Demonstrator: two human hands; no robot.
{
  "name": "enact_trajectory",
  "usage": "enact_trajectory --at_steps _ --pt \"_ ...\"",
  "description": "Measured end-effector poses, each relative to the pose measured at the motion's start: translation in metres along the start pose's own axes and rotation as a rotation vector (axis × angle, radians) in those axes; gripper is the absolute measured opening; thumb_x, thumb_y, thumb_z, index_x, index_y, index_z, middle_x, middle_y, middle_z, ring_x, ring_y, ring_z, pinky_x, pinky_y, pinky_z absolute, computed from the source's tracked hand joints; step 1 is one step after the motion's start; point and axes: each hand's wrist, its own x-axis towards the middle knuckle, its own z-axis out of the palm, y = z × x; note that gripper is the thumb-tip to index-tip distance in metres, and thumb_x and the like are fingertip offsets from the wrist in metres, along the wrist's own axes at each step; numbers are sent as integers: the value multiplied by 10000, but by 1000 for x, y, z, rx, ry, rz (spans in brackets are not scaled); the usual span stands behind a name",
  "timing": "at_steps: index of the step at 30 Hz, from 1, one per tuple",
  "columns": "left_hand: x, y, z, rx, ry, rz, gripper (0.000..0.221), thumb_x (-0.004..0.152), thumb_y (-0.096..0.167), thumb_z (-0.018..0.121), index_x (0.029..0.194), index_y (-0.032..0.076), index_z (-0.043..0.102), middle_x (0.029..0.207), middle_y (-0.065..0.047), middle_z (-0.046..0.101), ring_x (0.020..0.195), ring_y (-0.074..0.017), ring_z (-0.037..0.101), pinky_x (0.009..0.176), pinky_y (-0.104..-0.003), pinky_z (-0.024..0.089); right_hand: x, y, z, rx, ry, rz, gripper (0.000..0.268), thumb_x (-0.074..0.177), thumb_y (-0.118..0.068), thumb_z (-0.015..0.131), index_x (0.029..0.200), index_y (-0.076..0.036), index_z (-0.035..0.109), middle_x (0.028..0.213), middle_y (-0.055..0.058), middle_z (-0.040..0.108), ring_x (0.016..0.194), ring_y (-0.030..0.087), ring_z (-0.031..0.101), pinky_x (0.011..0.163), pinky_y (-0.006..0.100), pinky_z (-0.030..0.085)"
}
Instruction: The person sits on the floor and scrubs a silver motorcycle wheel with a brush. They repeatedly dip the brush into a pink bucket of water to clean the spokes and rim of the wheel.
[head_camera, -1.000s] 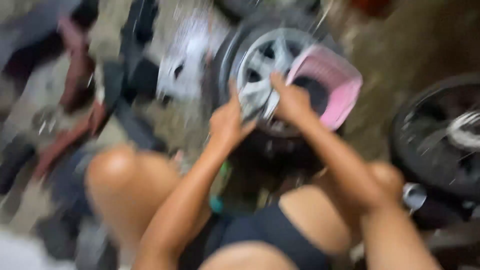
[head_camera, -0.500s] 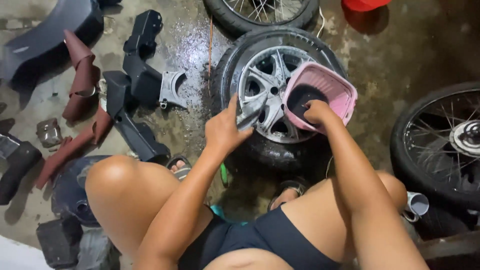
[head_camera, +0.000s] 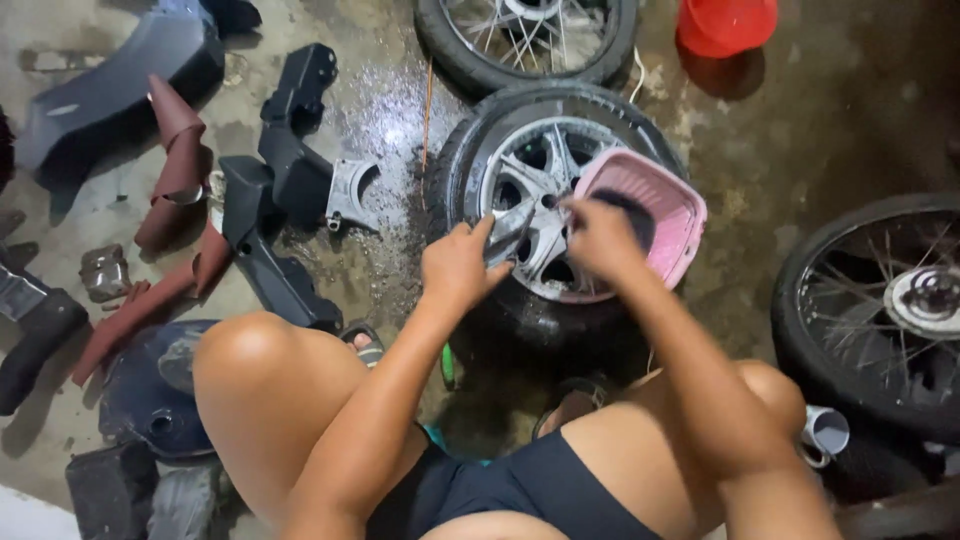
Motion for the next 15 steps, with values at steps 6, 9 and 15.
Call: enact_trajectory --at_steps 6,9,15 --pt "4 3 22 54 47 1 775 717 511 850 1372 156 636 972 -99 715 804 -305 756 671 -428 614 -18 -42 49 -9 -82 -343 663 803 -22 626 1451 36 495 1386 345 574 1215 515 590 1046 597 492" --pt "4 4 35 42 42 -5 778 721 504 854 1351 97 645 945 -108 715 781 -297 756 652 -414 610 -25 -63 32 -110 -252 -127 909 762 1 660 1589 -40 284 1584 293 382 1273 523 552 1020 649 503" --pt "8 6 63 42 95 -13 431 696 332 855 994 66 693 853 -80 676 725 -330 743 629 -454 609 -25 -45 64 -137 -251 -107 666 787 -77 696 1355 -38 350 1385 298 538 1001 525 693 868 594 585"
